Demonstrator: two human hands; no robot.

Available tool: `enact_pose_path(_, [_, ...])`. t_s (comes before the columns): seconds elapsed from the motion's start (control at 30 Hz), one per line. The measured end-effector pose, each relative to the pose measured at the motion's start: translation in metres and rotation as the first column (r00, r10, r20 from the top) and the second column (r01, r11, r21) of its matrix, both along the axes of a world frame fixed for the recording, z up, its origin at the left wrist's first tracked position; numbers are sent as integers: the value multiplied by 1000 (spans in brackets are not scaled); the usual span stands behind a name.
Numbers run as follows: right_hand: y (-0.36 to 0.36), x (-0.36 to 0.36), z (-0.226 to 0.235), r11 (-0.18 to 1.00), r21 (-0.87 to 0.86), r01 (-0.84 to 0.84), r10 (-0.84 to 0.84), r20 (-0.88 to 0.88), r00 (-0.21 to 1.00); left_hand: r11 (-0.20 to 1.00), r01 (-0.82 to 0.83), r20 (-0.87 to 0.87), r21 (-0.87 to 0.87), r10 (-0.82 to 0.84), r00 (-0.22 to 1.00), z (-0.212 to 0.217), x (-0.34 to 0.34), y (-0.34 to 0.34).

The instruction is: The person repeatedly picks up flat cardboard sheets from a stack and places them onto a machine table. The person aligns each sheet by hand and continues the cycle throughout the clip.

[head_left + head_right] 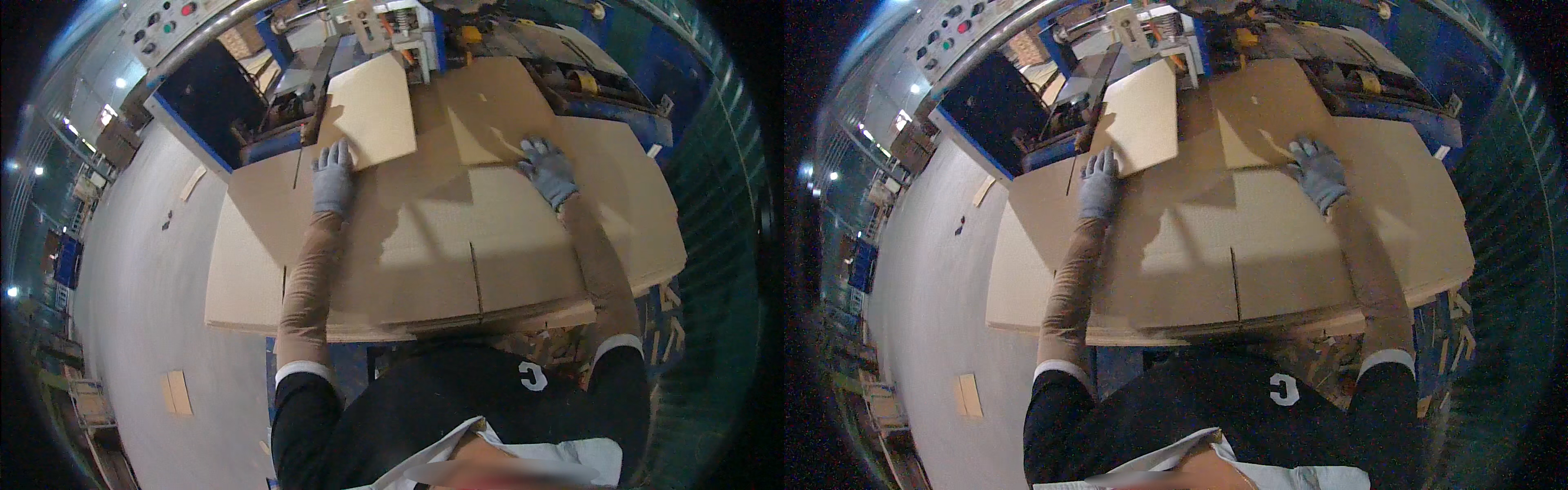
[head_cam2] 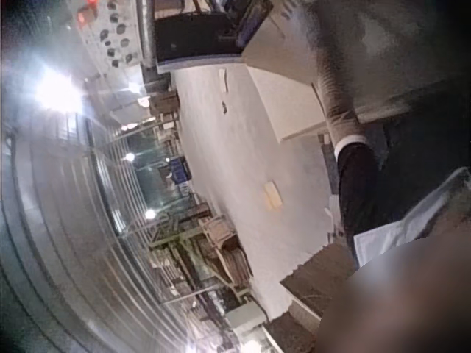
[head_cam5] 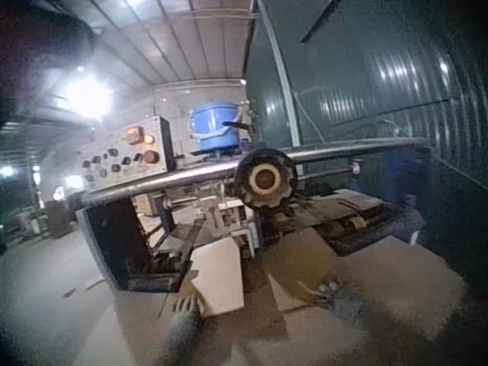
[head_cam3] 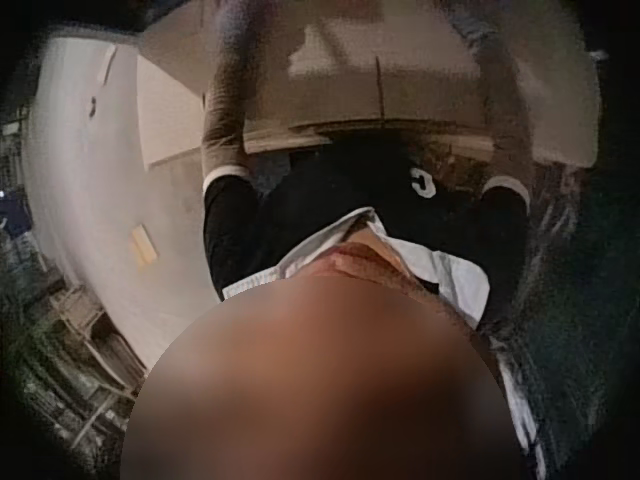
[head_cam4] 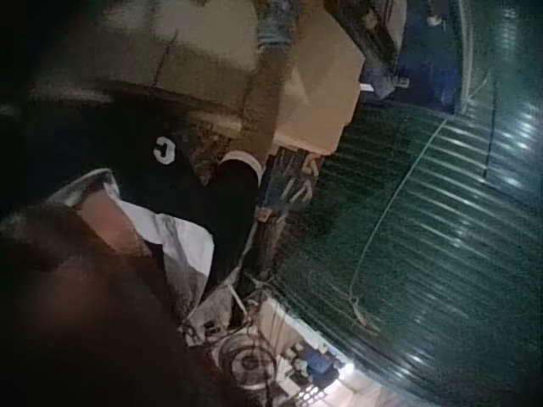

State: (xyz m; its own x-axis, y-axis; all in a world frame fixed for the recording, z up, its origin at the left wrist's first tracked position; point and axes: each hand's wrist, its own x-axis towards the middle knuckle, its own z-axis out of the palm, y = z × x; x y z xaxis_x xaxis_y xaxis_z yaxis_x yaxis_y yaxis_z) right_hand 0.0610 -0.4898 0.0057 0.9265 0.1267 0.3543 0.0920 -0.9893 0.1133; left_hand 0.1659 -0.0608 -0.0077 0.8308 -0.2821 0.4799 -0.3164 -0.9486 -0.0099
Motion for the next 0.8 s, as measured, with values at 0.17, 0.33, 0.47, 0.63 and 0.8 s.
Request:
enact_pose_path(0.17, [-35,-52,-13,906,421,-50,59,-10,998,963,-183,-32,-195,181,983,13,-66,31])
enact_pose_path(0.33, [-182,-205,-81,825,245,510,-557,193,808,300,-738,-199,-605,840,505,7,-186,130])
enact_pose_path(0.47, [-285,-247,-140,655,-156,739,-754,-66,654,213,-725,-364,-655,752,549,-11,-202,162])
enact_pose_path(0.63, [-270,-233,-136,619,346,705,-777,143,613,90,-628,-312,-773,809,499,-22,-197,177])
enact_pose_path(0.8, [-212,-245,-88,567,764,307,-776,370,511,66,-264,-121,-962,765,632,-29,-203,195])
